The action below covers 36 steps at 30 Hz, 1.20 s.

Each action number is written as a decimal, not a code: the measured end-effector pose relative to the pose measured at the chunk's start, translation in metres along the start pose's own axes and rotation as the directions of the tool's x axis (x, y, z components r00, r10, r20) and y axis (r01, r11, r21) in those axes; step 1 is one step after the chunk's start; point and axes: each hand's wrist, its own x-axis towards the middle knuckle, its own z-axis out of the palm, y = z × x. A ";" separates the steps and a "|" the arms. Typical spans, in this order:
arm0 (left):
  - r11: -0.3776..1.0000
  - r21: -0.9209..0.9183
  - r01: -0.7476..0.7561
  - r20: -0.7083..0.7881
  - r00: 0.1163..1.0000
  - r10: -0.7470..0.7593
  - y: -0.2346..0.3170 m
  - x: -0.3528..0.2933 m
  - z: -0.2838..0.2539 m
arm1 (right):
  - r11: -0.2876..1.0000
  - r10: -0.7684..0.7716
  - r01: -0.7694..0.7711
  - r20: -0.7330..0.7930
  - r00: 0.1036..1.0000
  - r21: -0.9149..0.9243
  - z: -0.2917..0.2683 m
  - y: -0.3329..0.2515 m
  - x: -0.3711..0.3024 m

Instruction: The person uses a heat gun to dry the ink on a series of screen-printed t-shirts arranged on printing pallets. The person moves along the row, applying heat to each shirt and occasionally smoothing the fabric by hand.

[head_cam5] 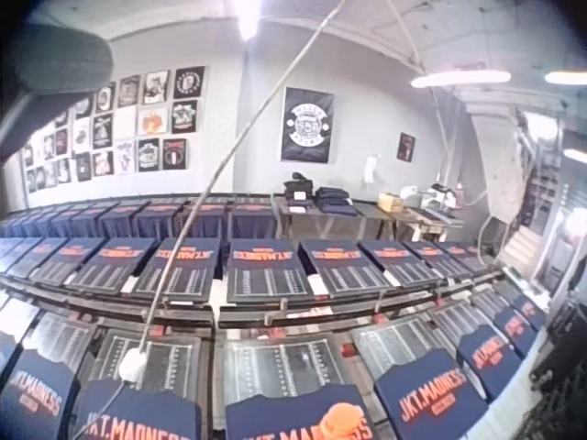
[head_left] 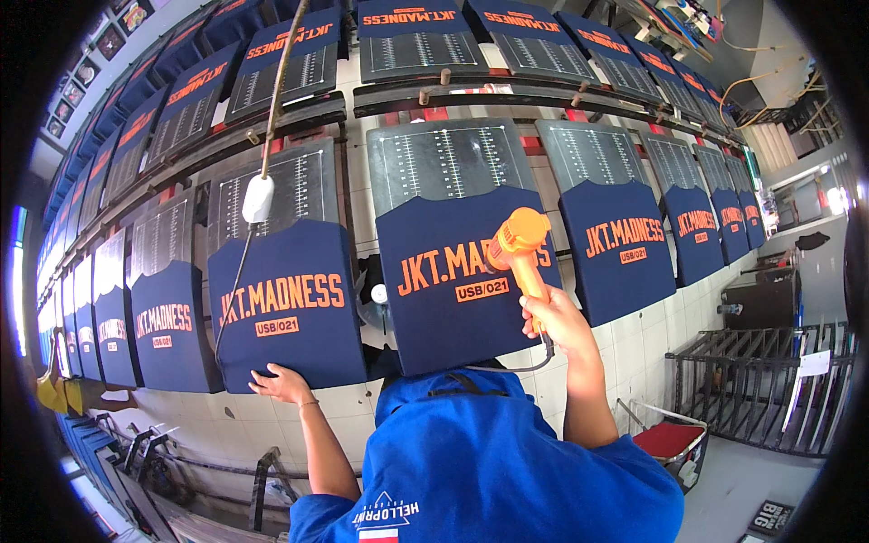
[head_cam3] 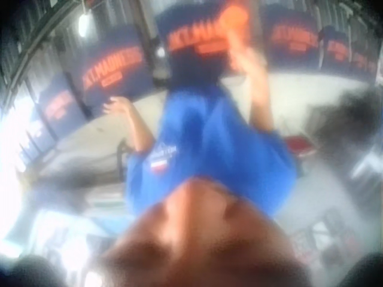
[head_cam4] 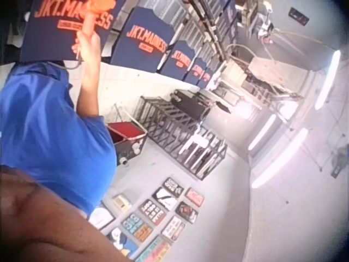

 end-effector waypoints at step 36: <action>0.997 -0.067 0.026 0.020 0.999 -0.025 0.012 -0.004 -0.013 | 0.991 -0.096 0.111 0.177 0.979 -0.076 0.021 -0.014 0.041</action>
